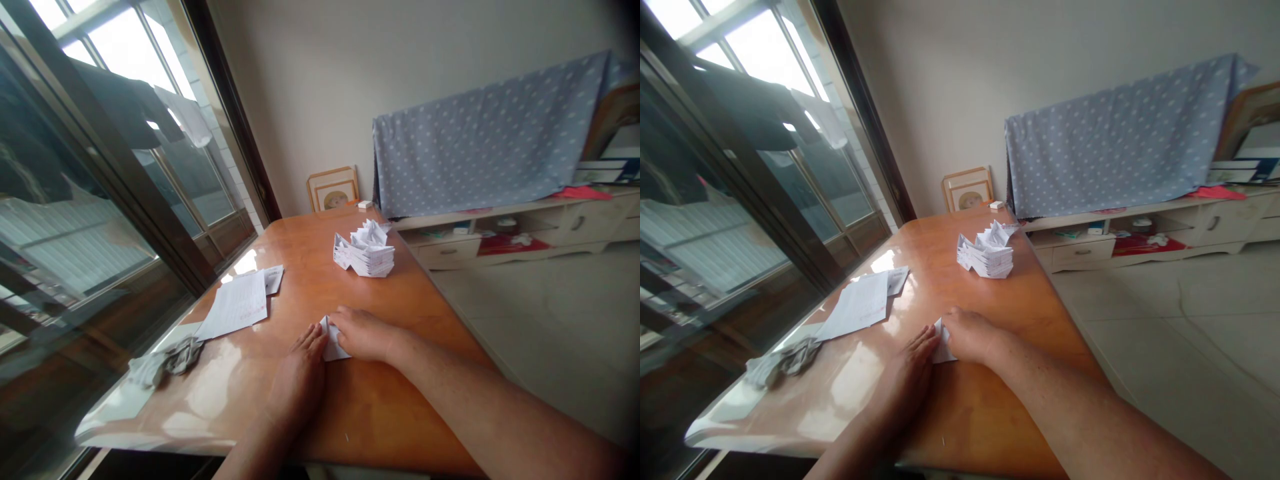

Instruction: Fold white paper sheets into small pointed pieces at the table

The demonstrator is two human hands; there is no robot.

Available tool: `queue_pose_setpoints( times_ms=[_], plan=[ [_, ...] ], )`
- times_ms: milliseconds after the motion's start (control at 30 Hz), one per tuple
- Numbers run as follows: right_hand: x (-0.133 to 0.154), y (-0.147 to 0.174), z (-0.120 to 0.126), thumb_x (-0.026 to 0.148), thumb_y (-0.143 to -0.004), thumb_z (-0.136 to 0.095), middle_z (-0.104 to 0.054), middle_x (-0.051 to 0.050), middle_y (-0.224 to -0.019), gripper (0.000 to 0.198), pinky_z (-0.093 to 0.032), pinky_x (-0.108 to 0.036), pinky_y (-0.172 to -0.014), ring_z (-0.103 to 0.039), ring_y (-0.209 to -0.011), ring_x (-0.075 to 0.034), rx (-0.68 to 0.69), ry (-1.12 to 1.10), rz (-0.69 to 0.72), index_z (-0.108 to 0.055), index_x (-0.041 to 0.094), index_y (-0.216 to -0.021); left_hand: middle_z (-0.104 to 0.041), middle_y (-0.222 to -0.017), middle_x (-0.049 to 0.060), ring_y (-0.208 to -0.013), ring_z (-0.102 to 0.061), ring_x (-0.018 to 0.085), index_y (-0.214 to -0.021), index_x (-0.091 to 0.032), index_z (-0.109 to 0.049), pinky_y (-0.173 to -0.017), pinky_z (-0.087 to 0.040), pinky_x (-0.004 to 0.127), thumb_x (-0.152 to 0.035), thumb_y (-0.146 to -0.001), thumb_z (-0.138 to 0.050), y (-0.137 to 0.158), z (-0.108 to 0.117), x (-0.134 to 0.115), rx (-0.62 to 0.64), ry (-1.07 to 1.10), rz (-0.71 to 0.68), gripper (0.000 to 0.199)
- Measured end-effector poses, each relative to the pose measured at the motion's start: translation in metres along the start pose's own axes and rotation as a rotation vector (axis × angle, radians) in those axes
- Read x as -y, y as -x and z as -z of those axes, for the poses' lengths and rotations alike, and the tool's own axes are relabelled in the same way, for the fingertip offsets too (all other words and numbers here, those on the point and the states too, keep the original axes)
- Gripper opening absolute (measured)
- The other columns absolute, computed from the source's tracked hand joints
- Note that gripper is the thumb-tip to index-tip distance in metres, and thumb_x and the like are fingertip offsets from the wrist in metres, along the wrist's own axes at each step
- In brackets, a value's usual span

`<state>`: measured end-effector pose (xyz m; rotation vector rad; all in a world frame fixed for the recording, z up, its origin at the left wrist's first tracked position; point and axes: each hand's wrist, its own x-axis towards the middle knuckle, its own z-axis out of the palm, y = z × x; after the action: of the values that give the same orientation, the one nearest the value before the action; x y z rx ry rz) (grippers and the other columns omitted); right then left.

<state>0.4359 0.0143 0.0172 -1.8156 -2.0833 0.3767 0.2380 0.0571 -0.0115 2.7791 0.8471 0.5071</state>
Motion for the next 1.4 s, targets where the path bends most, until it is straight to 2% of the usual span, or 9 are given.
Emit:
queue_pose_setpoints(
  times_ms=[167,333,800,1167,1400],
  plan=[
    [-0.001,-0.001,0.000,0.016,-0.086,-0.058,-0.069,-0.010,-0.107,0.018,-0.042,-0.027,-0.076,-0.065,-0.092,-0.022,0.013,-0.012,0.006,-0.070,0.019,-0.100,-0.054,-0.148,0.010,-0.141,-0.046,0.024,-0.138,-0.019,-0.058,-0.118,-0.041,0.049,-0.005,-0.086,-0.043,-0.001,0.001,-0.001,0.019,-0.008,0.018,0.056],
    [-0.001,-0.001,0.000,0.015,-0.085,-0.058,-0.069,-0.009,-0.104,0.016,-0.042,-0.026,-0.073,-0.065,-0.088,-0.021,0.011,-0.020,0.002,-0.070,0.019,-0.095,-0.054,-0.148,0.011,-0.141,-0.047,0.023,-0.134,-0.017,-0.060,-0.117,-0.042,0.048,-0.006,-0.089,-0.040,0.000,0.002,-0.005,0.012,-0.048,0.030,0.050],
    [-0.004,-0.001,-0.003,0.017,-0.086,-0.058,-0.066,-0.008,-0.099,0.015,-0.040,-0.026,-0.071,-0.062,-0.083,-0.019,0.016,-0.016,0.013,-0.071,0.019,-0.093,-0.055,-0.147,0.013,-0.142,-0.046,0.024,-0.134,-0.015,-0.058,-0.118,-0.040,0.045,-0.008,-0.090,-0.040,0.000,0.003,-0.009,0.033,-0.064,0.029,0.048],
    [-0.005,-0.001,-0.003,0.020,-0.088,-0.054,-0.066,-0.009,-0.102,0.019,-0.040,-0.025,-0.072,-0.062,-0.084,-0.019,0.038,-0.010,0.010,-0.071,0.019,-0.097,-0.055,-0.147,0.012,-0.142,-0.046,0.026,-0.137,-0.016,-0.056,-0.118,-0.040,0.048,-0.011,-0.090,-0.046,-0.001,0.001,-0.009,0.033,-0.109,-0.029,0.048],
    [-0.006,-0.004,-0.003,0.016,-0.087,-0.049,-0.068,-0.010,-0.105,0.027,-0.042,-0.027,-0.079,-0.064,-0.093,-0.021,0.019,-0.005,0.011,-0.070,0.019,-0.103,-0.056,-0.145,0.014,-0.140,-0.047,0.028,-0.136,-0.014,-0.056,-0.118,-0.040,0.048,-0.010,-0.090,-0.046,-0.003,-0.005,-0.005,0.034,-0.131,-0.063,0.047]
  ],
)
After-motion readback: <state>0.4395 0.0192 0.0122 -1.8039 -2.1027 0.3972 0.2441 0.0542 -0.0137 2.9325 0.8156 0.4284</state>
